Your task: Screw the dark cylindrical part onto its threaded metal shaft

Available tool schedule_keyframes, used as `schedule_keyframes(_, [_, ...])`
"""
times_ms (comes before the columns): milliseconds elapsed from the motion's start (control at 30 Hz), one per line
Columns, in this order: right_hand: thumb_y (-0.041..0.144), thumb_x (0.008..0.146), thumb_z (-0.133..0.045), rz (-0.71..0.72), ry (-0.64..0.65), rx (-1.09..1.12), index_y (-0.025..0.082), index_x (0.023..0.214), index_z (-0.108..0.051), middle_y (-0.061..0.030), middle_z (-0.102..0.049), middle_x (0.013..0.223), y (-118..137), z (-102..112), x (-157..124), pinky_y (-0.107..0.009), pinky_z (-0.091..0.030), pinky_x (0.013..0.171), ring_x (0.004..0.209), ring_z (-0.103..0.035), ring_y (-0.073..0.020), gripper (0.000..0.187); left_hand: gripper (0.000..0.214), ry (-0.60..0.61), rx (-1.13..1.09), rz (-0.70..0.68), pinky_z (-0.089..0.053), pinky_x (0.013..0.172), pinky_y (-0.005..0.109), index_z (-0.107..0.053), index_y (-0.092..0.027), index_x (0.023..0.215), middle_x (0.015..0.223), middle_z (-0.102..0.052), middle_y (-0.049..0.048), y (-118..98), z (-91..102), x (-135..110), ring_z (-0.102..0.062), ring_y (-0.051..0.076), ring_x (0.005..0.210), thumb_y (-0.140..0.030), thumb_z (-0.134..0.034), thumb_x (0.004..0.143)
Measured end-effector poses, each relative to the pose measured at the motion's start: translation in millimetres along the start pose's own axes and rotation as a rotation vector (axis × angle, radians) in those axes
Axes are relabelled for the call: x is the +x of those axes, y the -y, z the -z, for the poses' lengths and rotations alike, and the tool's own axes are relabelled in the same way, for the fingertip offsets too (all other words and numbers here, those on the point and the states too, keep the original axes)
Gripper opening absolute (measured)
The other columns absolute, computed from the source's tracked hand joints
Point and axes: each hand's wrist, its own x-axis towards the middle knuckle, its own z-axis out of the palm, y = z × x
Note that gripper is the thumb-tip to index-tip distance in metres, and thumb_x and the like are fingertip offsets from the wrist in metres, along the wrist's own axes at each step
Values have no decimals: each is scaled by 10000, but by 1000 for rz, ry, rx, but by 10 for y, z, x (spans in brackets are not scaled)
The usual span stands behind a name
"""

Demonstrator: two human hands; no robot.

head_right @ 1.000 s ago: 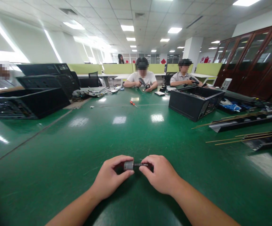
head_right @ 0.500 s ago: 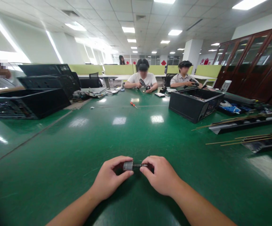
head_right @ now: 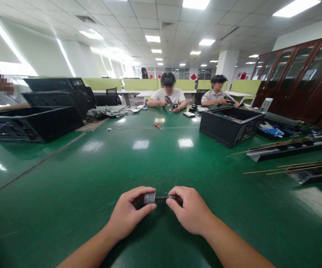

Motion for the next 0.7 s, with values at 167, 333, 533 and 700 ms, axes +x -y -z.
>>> schedule_keyframes(167, [253, 914, -580, -2, 2, 0, 203, 884, -683, 5, -664, 774, 7, 8, -3, -260, -398, 673, 720, -591, -158, 118, 296, -3, -9, -3, -539, 778, 323, -746, -224, 1012, 944, -757, 42, 20, 0, -7, -703, 221, 842, -246, -780, 719])
schedule_keyframes(333, [255, 915, -580, -6, 0, -3, 200, 887, -682, 5, -662, 774, 5, 7, -7, -259, -398, 675, 722, -590, -157, 119, 290, -1, -22, -7, -544, 779, 327, -744, -219, 1014, 937, -756, 47, 13, 2, -5, -704, 223, 835, -255, -776, 728])
schedule_keyframes(533, [254, 914, -580, -8, -1, -4, 198, 885, -679, 4, -664, 773, 10, 9, -8, -260, -403, 677, 721, -594, -157, 117, 290, -17, -33, -1, -548, 792, 334, -743, -208, 1002, 940, -758, 54, 8, 12, -1, -709, 232, 842, -258, -780, 719])
schedule_keyframes(700, [251, 912, -580, -5, 0, -2, 201, 881, -679, 5, -669, 775, -1, 8, -6, -263, -408, 685, 722, -598, -159, 115, 297, -25, -42, 17, -546, 782, 328, -744, -211, 1006, 947, -760, 53, 19, 12, 2, -711, 234, 852, -248, -783, 715])
